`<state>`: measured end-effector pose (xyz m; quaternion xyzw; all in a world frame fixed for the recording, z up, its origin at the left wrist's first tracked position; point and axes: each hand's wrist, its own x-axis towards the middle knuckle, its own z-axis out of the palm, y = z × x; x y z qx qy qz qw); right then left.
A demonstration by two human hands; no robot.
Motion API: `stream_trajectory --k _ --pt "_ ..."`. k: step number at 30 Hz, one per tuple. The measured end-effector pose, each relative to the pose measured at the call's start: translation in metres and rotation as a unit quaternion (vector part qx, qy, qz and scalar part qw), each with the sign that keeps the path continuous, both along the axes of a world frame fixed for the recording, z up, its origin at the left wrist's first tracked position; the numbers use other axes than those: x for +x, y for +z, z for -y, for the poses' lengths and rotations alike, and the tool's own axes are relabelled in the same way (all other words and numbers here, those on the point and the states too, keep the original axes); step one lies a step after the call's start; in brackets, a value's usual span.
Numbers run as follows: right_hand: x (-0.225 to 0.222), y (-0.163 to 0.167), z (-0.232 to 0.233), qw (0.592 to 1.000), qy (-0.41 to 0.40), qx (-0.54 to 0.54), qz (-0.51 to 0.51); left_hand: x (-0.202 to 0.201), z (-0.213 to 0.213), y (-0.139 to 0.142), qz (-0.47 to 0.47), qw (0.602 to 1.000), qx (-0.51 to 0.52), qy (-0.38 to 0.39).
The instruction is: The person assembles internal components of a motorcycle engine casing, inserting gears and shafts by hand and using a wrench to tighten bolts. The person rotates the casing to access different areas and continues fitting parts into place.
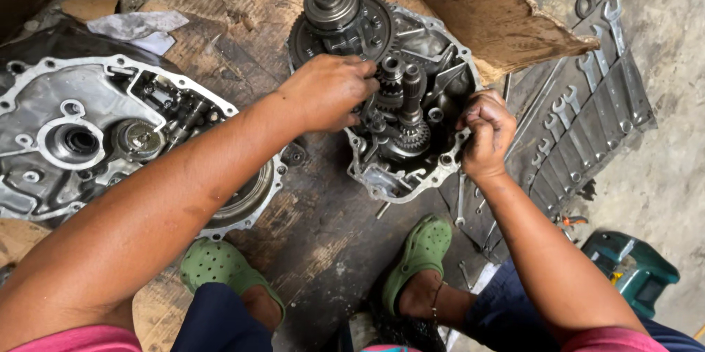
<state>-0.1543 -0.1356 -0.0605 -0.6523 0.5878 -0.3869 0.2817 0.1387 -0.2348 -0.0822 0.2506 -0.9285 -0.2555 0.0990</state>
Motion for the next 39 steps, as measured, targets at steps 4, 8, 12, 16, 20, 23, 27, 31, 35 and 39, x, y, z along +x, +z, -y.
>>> stream_trajectory --k 4,8,12,16,20,23,27,31,35,39 --pt "0.002 0.001 0.0 1.0 0.0 0.006 0.01 -0.004 -0.01 -0.001 -0.025 0.998 -0.064 0.006" --pt "0.004 0.001 -0.001 0.999 -0.018 0.026 0.033 0.0 -0.005 0.003 0.001 1.0 -0.028 0.007" --pt "-0.003 -0.004 -0.002 1.0 0.004 0.006 -0.014 0.004 -0.004 0.003 -0.013 0.999 -0.03 0.009" --pt "-0.015 -0.013 -0.005 1.0 0.005 0.012 0.007 0.003 -0.01 -0.009 -0.011 1.0 -0.017 0.015" --pt "-0.027 -0.021 0.003 0.998 0.053 0.003 -0.031 0.002 -0.01 -0.015 -0.048 0.995 -0.078 0.045" --pt "-0.04 -0.024 0.023 0.998 0.037 0.056 -0.016 -0.01 -0.002 -0.013 -0.074 0.986 -0.134 0.072" --pt "-0.055 -0.026 0.042 0.992 0.044 0.117 0.018 -0.032 0.009 -0.018 -0.029 0.987 -0.115 0.111" --pt "-0.047 -0.014 0.041 0.993 0.092 -0.008 -0.08 -0.037 0.011 -0.023 -0.009 0.987 -0.131 0.088" --pt "-0.03 0.019 0.035 0.973 0.139 -0.065 -0.169 -0.021 -0.005 -0.006 0.009 0.99 -0.122 0.067" --pt "-0.032 0.041 0.03 0.987 0.105 0.084 -0.092 -0.012 -0.031 0.013 0.034 0.993 -0.099 0.05"
